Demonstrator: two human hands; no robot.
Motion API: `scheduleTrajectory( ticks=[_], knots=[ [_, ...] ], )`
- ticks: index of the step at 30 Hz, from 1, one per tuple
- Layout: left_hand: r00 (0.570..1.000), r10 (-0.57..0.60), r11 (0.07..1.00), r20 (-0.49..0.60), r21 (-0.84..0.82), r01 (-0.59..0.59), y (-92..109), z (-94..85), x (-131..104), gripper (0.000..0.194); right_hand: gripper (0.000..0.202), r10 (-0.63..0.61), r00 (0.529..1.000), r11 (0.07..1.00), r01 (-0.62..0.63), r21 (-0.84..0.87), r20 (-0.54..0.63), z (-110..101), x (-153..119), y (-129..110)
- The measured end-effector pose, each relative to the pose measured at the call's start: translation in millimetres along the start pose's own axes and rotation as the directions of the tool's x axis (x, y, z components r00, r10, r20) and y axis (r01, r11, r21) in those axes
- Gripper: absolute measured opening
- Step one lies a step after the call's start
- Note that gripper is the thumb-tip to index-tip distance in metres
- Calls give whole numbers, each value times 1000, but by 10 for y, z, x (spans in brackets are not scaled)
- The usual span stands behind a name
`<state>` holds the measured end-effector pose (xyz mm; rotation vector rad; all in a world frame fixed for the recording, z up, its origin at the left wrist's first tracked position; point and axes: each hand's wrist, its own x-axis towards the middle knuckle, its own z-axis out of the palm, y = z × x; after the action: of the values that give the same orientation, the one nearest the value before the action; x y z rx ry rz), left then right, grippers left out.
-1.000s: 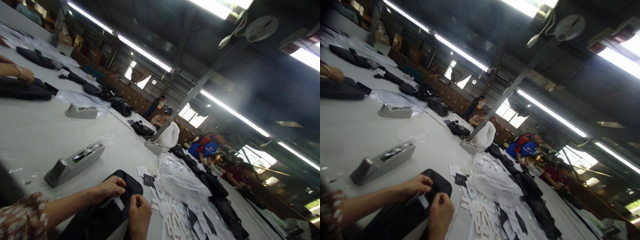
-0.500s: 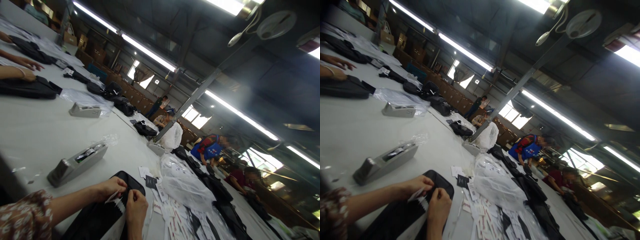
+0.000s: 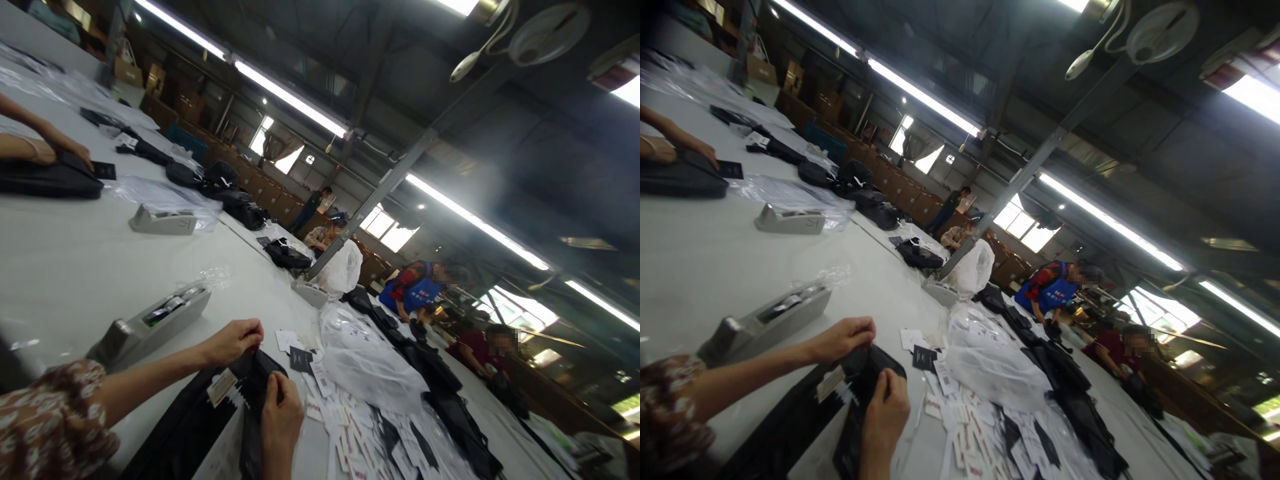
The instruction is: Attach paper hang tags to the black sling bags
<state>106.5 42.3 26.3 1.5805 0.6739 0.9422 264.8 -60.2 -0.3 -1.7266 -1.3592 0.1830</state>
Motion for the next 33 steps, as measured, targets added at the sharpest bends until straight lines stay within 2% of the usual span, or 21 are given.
scheduleTrajectory(
  ticks=[2, 5, 7, 11, 16, 21, 25, 27, 30, 33],
  knots=[
    [999, 36, 999, 31, 6, -37, 84, 17, 1, 9, 26, -16, 997, 996, 9, 90, 82, -37, 74, -78],
    [995, 56, 998, 77, -1, -56, 130, 62, 1, 9, 23, -79, 967, 972, 21, 232, 242, -35, 154, -207],
    [994, 56, 998, 94, -14, -55, 123, 85, 4, 9, 21, -105, 957, 965, 33, 259, 270, -11, 165, -260],
    [994, 34, 998, 103, -47, -29, 90, 116, -5, 11, 24, -99, 975, 968, 47, 247, 201, 1, 129, -279],
    [995, 18, 996, 101, -90, -8, 110, 175, -25, 13, 24, -143, 952, 941, 46, 337, 271, -41, 92, -277],
    [996, -1, 986, 92, -168, 16, 68, 226, 29, 16, 24, -129, 958, 948, 43, 314, 257, -7, 77, -226],
    [997, -67, 979, 32, -188, 72, -37, 251, 33, 31, 25, -91, 975, 953, 26, 302, 203, 29, 65, -151],
    [995, -85, 983, 45, -158, 91, -79, 271, -7, 34, 24, -87, 979, 950, 26, 311, 185, 34, 47, -136],
    [993, -85, 993, 83, -75, 91, -110, 312, -90, 24, 23, -83, 981, 952, 26, 304, 177, 41, 3, -151],
    [993, -119, 993, -8, 8, 119, -101, 337, -153, 25, 25, -63, 988, 960, 22, 279, 139, 45, -32, -173]
  ],
)
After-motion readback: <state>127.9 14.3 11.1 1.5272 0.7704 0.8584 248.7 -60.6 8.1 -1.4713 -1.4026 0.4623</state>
